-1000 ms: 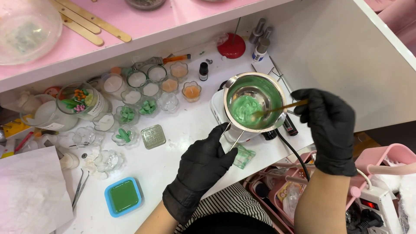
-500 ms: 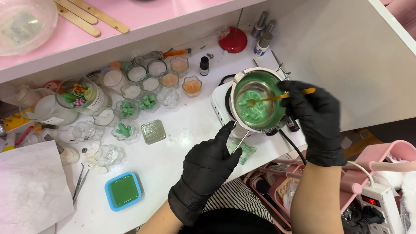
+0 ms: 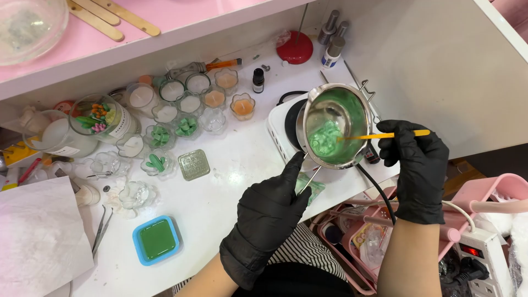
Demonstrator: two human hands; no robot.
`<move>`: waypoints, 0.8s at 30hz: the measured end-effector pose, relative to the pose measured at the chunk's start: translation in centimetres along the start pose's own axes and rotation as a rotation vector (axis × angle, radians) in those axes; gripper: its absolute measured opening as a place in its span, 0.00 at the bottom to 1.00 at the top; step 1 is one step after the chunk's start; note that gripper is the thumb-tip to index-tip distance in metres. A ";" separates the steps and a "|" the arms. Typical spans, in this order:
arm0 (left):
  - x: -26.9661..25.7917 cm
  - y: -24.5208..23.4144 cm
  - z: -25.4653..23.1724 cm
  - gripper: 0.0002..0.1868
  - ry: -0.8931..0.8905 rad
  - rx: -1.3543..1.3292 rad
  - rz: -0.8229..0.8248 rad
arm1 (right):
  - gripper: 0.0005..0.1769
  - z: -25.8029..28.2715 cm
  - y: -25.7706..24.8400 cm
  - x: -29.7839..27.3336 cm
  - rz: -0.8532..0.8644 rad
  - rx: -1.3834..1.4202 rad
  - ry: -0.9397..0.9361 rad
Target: Melting green wax in a pot and pouring it into a square silicone mold.
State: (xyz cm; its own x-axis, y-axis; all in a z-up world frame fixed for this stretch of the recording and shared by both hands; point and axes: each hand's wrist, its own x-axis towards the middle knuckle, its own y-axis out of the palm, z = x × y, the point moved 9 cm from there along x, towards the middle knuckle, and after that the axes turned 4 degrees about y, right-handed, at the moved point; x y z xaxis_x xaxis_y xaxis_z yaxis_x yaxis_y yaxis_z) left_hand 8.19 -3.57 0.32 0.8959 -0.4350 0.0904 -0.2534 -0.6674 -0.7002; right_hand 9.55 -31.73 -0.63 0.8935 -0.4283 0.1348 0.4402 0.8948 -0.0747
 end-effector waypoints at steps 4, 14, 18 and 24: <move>0.0 0.1 -0.3 0.37 0.020 0.017 0.001 | 0.15 -0.6 -0.3 -0.2 0.003 -0.002 0.021; -0.4 0.3 -0.6 0.36 0.037 0.002 -0.012 | 0.15 -0.5 -0.2 -0.5 0.024 0.012 0.016; -0.4 0.7 -0.6 0.37 0.035 -0.004 -0.023 | 0.15 -0.6 -0.3 -0.6 0.029 -0.003 0.026; -0.3 0.8 -0.2 0.36 -0.036 -0.018 0.024 | 0.15 -0.4 -0.5 -0.6 -0.009 -0.014 0.047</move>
State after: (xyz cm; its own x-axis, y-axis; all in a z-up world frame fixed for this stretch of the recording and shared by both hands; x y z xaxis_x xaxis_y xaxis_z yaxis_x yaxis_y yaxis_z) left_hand 7.62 -4.05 -0.10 0.9020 -0.4290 0.0475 -0.2815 -0.6682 -0.6887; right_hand 8.82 -31.99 -1.09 0.8924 -0.4422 0.0894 0.4493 0.8891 -0.0875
